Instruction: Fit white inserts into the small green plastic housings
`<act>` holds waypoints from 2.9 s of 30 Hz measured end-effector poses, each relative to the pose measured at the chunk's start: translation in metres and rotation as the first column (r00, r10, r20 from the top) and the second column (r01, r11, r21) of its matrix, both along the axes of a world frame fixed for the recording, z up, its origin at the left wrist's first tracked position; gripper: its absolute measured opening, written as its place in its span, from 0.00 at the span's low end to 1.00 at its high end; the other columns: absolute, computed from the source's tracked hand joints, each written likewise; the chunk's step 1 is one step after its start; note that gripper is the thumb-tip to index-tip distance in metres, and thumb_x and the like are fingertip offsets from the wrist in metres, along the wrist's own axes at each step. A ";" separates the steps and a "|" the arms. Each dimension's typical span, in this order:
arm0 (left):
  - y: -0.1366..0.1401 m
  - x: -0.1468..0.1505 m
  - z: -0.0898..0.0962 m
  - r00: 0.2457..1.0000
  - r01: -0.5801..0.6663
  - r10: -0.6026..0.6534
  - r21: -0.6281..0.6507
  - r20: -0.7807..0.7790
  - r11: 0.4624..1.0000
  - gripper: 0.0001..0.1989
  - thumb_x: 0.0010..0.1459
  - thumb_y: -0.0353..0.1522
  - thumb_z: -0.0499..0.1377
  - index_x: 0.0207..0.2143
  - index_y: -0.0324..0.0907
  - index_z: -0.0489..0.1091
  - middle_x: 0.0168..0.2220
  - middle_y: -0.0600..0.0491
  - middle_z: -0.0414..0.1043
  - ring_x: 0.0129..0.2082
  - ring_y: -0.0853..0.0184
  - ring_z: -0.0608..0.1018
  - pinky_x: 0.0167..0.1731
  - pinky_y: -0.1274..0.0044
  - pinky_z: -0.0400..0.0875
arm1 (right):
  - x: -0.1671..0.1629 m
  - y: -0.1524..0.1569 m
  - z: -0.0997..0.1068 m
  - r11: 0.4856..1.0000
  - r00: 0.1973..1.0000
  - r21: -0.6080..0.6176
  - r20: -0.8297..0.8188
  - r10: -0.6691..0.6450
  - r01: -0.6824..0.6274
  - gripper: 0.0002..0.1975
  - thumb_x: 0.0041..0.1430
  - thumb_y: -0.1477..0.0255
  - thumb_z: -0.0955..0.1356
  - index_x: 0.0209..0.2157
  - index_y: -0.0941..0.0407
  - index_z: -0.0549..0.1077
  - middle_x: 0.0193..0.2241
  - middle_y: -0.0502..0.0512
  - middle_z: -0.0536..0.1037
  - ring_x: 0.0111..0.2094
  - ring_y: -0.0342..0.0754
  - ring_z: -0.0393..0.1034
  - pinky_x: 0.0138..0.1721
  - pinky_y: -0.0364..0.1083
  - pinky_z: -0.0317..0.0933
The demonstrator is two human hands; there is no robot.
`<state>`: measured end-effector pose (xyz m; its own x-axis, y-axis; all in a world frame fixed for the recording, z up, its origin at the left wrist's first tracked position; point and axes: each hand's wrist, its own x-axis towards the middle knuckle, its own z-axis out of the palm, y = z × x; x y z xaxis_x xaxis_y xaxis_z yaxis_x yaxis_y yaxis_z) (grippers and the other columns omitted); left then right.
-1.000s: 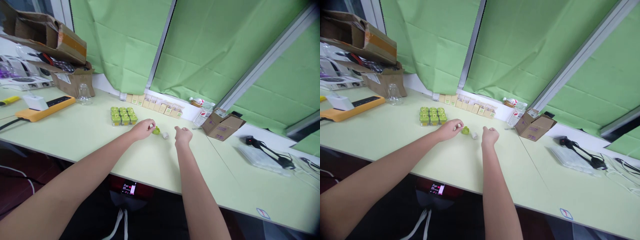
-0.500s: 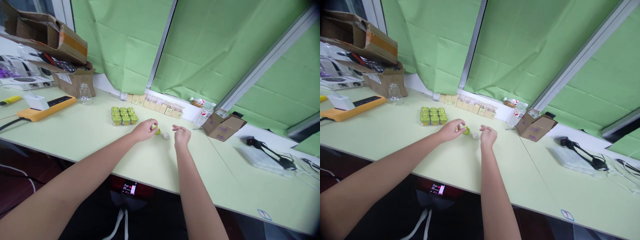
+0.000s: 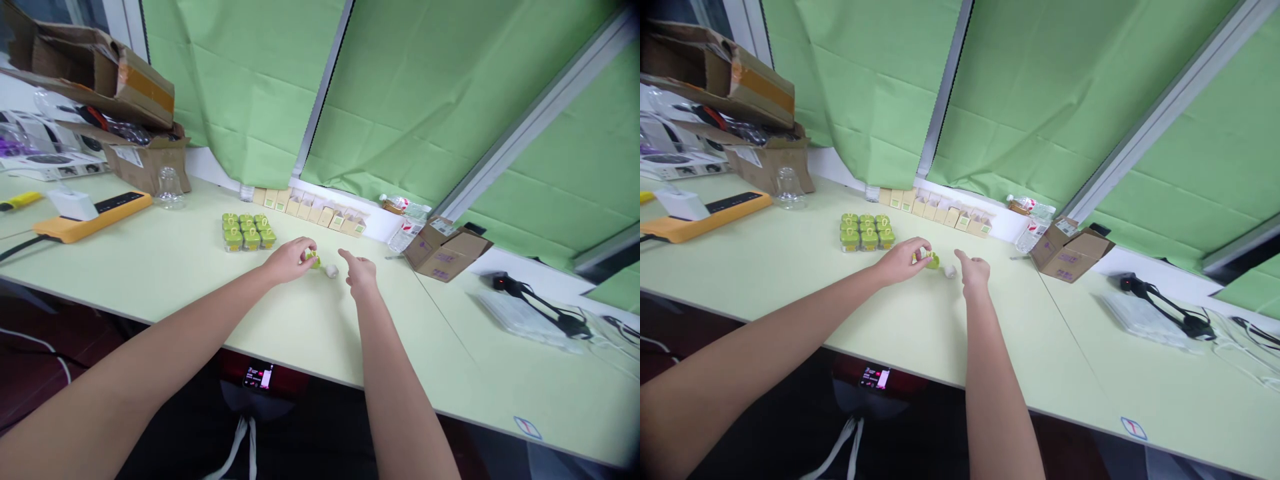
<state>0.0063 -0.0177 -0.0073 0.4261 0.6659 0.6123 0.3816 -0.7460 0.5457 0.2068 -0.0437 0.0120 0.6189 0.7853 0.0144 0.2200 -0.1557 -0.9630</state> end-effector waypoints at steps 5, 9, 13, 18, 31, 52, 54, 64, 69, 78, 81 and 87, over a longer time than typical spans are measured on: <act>-0.001 0.003 -0.001 0.999 -0.009 0.007 0.041 0.031 0.999 0.09 0.60 0.33 0.56 0.43 0.43 0.67 0.40 0.54 0.71 0.30 0.71 0.73 0.34 0.76 0.67 | -0.008 -0.002 0.003 0.998 0.969 0.063 -0.246 0.035 -0.020 0.24 0.47 0.69 0.73 0.23 0.50 0.50 0.16 0.38 0.46 0.16 0.37 0.37 0.13 0.41 0.38; -0.003 0.009 -0.003 0.997 -0.005 -0.001 0.073 0.083 0.997 0.10 0.60 0.32 0.56 0.45 0.43 0.65 0.42 0.53 0.72 0.31 0.71 0.73 0.33 0.77 0.68 | -0.023 -0.006 0.006 0.955 0.940 0.023 -0.168 0.296 -0.296 0.17 0.51 0.58 0.72 0.25 0.54 0.64 0.18 0.43 0.60 0.15 0.37 0.51 0.13 0.40 0.44; -0.003 0.015 -0.005 0.994 0.022 -0.033 0.105 0.103 0.994 0.09 0.60 0.30 0.55 0.44 0.43 0.66 0.40 0.52 0.72 0.36 0.69 0.75 0.36 0.76 0.70 | -0.029 -0.011 0.006 0.829 0.822 0.014 -0.119 0.557 -0.559 0.16 0.50 0.57 0.72 0.29 0.56 0.73 0.30 0.52 0.75 0.24 0.40 0.67 0.17 0.38 0.55; -0.003 0.019 -0.010 0.999 -0.009 0.007 0.081 0.032 0.997 0.15 0.61 0.32 0.54 0.51 0.44 0.64 0.49 0.49 0.71 0.37 0.67 0.77 0.38 0.74 0.72 | -0.023 -0.005 0.000 0.886 0.883 0.077 -0.084 0.463 -0.457 0.13 0.49 0.60 0.71 0.30 0.56 0.74 0.34 0.53 0.78 0.26 0.42 0.71 0.19 0.39 0.58; 0.003 0.018 -0.024 0.939 0.046 -0.027 0.049 -0.342 0.998 0.11 0.60 0.27 0.51 0.40 0.44 0.72 0.41 0.50 0.76 0.40 0.61 0.77 0.38 0.72 0.70 | -0.014 0.004 -0.011 0.951 0.929 0.137 0.290 0.228 -0.276 0.16 0.54 0.55 0.66 0.29 0.54 0.73 0.32 0.52 0.79 0.25 0.45 0.73 0.25 0.44 0.65; -0.003 0.013 -0.011 1.000 -0.009 0.010 0.096 -0.015 0.995 0.28 0.58 0.34 0.61 0.60 0.44 0.59 0.55 0.46 0.67 0.53 0.58 0.71 0.53 0.66 0.68 | -0.022 0.000 -0.010 0.865 0.863 0.133 0.236 0.446 -0.484 0.14 0.53 0.59 0.69 0.30 0.56 0.77 0.28 0.53 0.80 0.30 0.46 0.74 0.34 0.45 0.70; 0.000 0.012 -0.012 0.999 0.032 -0.029 0.098 -0.026 0.995 0.24 0.58 0.35 0.61 0.56 0.44 0.63 0.51 0.47 0.70 0.53 0.58 0.71 0.54 0.65 0.67 | -0.023 -0.001 -0.011 0.856 0.817 0.101 0.371 0.441 -0.507 0.13 0.54 0.60 0.68 0.30 0.55 0.77 0.29 0.53 0.80 0.30 0.46 0.75 0.36 0.45 0.69; 0.005 0.008 -0.012 0.996 -0.084 0.086 0.100 -0.022 0.991 0.20 0.54 0.31 0.63 0.50 0.44 0.66 0.47 0.49 0.69 0.49 0.59 0.72 0.49 0.67 0.69 | -0.026 -0.011 -0.003 0.861 0.656 0.173 0.722 0.220 -0.479 0.11 0.61 0.64 0.64 0.34 0.53 0.76 0.33 0.53 0.79 0.30 0.45 0.71 0.36 0.45 0.65; 0.005 0.007 -0.012 0.995 -0.086 0.092 0.114 -0.047 0.990 0.19 0.55 0.31 0.62 0.50 0.44 0.66 0.48 0.49 0.69 0.49 0.59 0.72 0.49 0.67 0.70 | -0.032 -0.014 -0.003 0.885 0.703 0.138 0.666 0.250 -0.445 0.09 0.58 0.65 0.66 0.39 0.51 0.75 0.31 0.49 0.80 0.28 0.45 0.70 0.36 0.45 0.64; 0.002 0.009 -0.011 0.994 -0.094 0.100 0.115 -0.053 0.989 0.18 0.56 0.31 0.61 0.49 0.45 0.67 0.48 0.48 0.69 0.49 0.59 0.72 0.48 0.68 0.70 | -0.037 -0.014 -0.004 0.903 0.667 0.164 0.727 0.161 -0.397 0.10 0.59 0.66 0.64 0.33 0.51 0.77 0.32 0.50 0.81 0.28 0.46 0.70 0.38 0.45 0.63; 0.003 0.010 -0.012 0.993 -0.103 0.109 0.117 -0.046 0.988 0.17 0.57 0.31 0.60 0.49 0.44 0.67 0.47 0.48 0.69 0.48 0.59 0.73 0.47 0.68 0.70 | -0.040 -0.014 -0.005 0.901 0.658 0.139 0.729 0.186 -0.410 0.11 0.60 0.64 0.64 0.34 0.51 0.78 0.33 0.50 0.81 0.28 0.46 0.70 0.37 0.45 0.63; 0.002 0.010 -0.011 0.992 -0.113 0.120 0.137 -0.042 0.984 0.17 0.56 0.29 0.59 0.49 0.44 0.67 0.47 0.49 0.69 0.48 0.60 0.72 0.47 0.69 0.70 | -0.044 -0.014 -0.006 0.906 0.679 0.118 0.703 0.213 -0.407 0.10 0.58 0.65 0.66 0.36 0.50 0.79 0.33 0.49 0.81 0.27 0.45 0.71 0.37 0.45 0.64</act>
